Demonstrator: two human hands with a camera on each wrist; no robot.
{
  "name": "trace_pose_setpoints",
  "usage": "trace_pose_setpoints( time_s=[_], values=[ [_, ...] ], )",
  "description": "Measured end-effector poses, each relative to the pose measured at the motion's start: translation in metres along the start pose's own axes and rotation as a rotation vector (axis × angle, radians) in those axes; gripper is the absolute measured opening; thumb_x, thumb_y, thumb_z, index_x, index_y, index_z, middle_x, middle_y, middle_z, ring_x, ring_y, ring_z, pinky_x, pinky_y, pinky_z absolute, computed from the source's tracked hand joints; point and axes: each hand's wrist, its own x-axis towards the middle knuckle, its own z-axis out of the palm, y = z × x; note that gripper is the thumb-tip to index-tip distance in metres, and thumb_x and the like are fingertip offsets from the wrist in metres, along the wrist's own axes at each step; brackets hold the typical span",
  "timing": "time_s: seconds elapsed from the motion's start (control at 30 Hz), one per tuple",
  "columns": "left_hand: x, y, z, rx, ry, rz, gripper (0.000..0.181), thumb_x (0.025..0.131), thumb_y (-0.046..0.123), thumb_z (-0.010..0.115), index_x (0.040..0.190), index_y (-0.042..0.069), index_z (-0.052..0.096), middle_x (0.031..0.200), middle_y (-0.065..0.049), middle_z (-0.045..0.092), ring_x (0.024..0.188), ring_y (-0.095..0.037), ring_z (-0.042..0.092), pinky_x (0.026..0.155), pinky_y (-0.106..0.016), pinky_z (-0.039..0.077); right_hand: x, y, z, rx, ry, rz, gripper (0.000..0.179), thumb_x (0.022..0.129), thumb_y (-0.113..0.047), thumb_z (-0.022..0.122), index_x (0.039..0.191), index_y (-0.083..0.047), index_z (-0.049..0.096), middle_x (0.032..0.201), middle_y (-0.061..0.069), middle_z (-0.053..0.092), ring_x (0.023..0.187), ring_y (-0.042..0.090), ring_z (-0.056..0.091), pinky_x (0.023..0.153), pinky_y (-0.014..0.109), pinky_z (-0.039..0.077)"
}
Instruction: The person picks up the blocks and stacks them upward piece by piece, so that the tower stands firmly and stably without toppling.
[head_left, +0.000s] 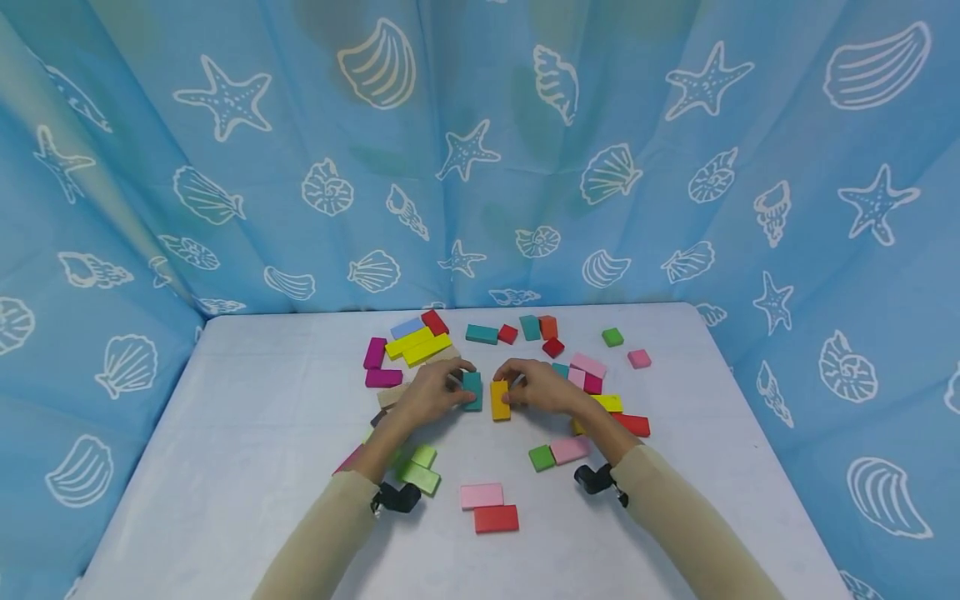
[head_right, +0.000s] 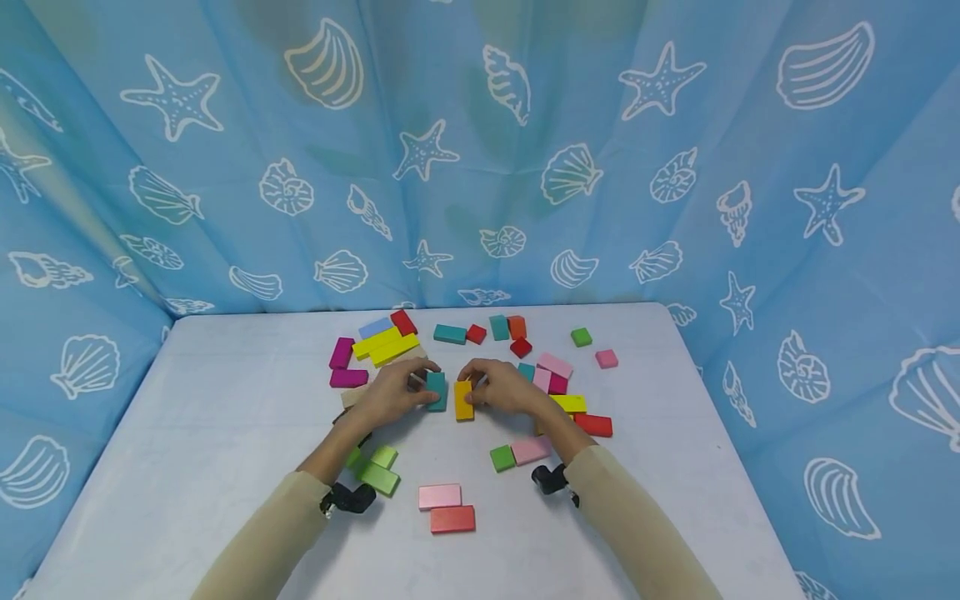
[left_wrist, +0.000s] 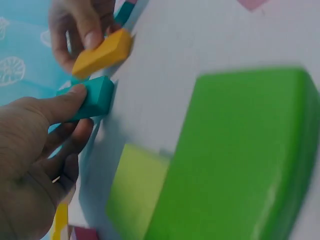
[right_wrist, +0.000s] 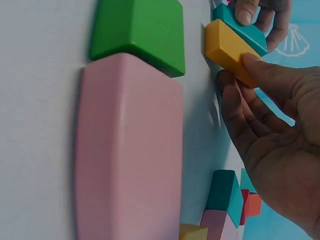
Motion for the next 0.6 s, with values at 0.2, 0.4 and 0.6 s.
trace_pose_setpoints(
  time_s=[0.2,0.4,0.6],
  values=[
    [0.008,0.006,0.01,0.013,-0.023,0.007,0.046,0.089,0.027,0.078,0.132,0.017,0.066,0.11,-0.002,0.062,0.1,-0.019,0.062,0.087,-0.031,0.056,0.011,0.002,-0.001,0.018,0.06,0.048,0.031,0.091,-0.015,0.075,0.121,-0.018,0.067,0.112,0.002,0.064,0.097,0.019,0.061,0.08,0.029,0.056],
    [0.012,0.009,0.013,0.045,0.007,-0.047,0.048,0.088,0.028,0.08,0.133,0.019,0.067,0.099,0.001,0.056,0.096,-0.017,0.061,0.083,-0.027,0.056,0.015,0.002,-0.003,0.009,0.091,0.089,0.03,0.091,-0.017,0.076,0.12,-0.017,0.068,0.109,0.002,0.064,0.093,0.019,0.061,0.075,0.028,0.056],
    [0.014,0.007,0.015,0.071,0.038,-0.064,0.049,0.087,0.032,0.08,0.132,0.016,0.067,0.098,0.001,0.06,0.092,-0.017,0.057,0.082,-0.029,0.053,0.016,0.001,-0.003,0.003,0.096,0.097,0.03,0.091,-0.018,0.075,0.121,-0.017,0.069,0.109,0.001,0.065,0.094,0.018,0.062,0.077,0.028,0.056]
  ],
)
